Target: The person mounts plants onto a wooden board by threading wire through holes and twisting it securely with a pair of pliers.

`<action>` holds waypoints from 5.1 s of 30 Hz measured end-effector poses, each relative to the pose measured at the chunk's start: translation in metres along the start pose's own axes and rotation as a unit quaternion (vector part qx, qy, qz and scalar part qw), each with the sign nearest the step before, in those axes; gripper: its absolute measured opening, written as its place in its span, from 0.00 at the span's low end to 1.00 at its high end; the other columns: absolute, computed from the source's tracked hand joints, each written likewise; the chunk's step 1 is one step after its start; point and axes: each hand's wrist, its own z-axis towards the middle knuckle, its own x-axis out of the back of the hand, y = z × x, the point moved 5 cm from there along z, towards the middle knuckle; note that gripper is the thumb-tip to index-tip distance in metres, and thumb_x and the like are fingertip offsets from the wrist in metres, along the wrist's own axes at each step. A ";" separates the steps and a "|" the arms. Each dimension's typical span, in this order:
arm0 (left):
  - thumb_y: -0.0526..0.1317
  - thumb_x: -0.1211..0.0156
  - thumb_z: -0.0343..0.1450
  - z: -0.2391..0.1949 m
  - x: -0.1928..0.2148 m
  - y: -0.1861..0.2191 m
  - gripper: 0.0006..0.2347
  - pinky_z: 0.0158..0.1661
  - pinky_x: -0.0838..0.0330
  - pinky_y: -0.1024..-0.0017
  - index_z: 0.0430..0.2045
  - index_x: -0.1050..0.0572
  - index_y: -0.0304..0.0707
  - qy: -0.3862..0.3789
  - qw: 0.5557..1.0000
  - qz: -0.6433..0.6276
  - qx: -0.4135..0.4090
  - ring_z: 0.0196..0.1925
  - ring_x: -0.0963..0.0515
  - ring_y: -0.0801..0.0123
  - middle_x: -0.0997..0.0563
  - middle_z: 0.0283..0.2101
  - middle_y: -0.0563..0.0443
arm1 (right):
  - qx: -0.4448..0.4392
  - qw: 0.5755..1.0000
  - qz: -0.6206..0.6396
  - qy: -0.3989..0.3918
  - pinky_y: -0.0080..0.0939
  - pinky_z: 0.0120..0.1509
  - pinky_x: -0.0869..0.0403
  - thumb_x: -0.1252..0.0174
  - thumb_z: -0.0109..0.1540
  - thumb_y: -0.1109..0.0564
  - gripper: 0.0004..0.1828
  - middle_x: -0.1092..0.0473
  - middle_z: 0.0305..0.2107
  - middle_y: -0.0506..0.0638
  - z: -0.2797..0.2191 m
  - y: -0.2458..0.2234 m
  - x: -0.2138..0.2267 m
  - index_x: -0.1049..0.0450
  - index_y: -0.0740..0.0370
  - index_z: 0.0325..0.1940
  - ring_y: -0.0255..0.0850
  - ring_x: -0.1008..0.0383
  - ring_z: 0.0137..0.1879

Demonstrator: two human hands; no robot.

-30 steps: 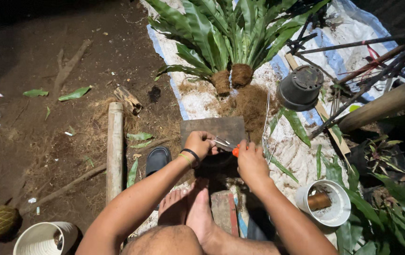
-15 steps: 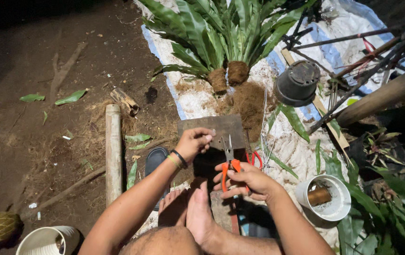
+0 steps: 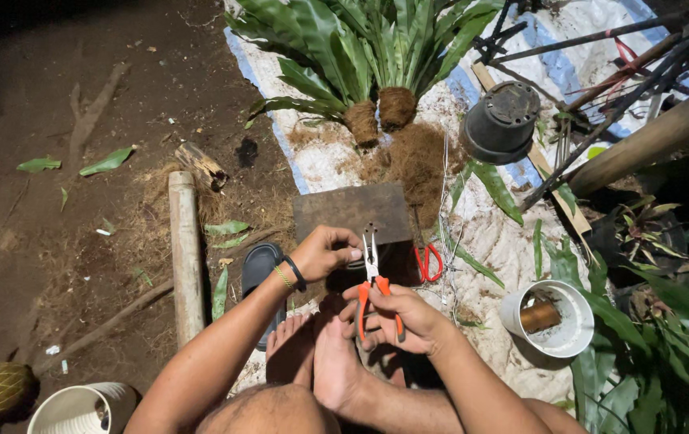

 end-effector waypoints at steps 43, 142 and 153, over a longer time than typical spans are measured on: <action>0.41 0.33 0.64 0.123 0.036 0.000 0.07 0.43 0.22 0.55 0.29 0.20 0.38 -0.044 0.819 0.567 -0.077 0.42 0.18 0.42 0.17 0.36 0.36 | 0.214 0.843 -0.221 0.441 0.39 0.32 0.30 0.36 0.61 0.57 0.14 0.29 0.33 0.51 -0.005 -0.014 0.093 0.30 0.60 0.48 0.37 0.30 0.34; 0.28 0.39 0.60 0.057 -0.021 -0.009 0.11 0.40 0.22 0.55 0.34 0.28 0.27 0.195 0.818 0.538 -0.050 0.41 0.19 0.41 0.21 0.38 0.31 | 0.280 0.561 -0.561 0.541 0.54 0.57 0.31 0.19 0.43 0.49 0.38 0.31 0.41 0.61 0.058 -0.101 0.098 0.34 0.67 0.45 0.58 0.31 0.51; 0.31 0.36 0.56 0.060 -0.015 -0.022 0.07 0.42 0.23 0.50 0.24 0.20 0.31 0.205 0.877 0.425 0.095 0.38 0.18 0.37 0.19 0.31 0.27 | 0.263 0.558 -0.570 0.543 0.56 0.61 0.34 0.20 0.44 0.49 0.38 0.33 0.45 0.62 0.060 -0.098 0.102 0.36 0.66 0.46 0.59 0.34 0.55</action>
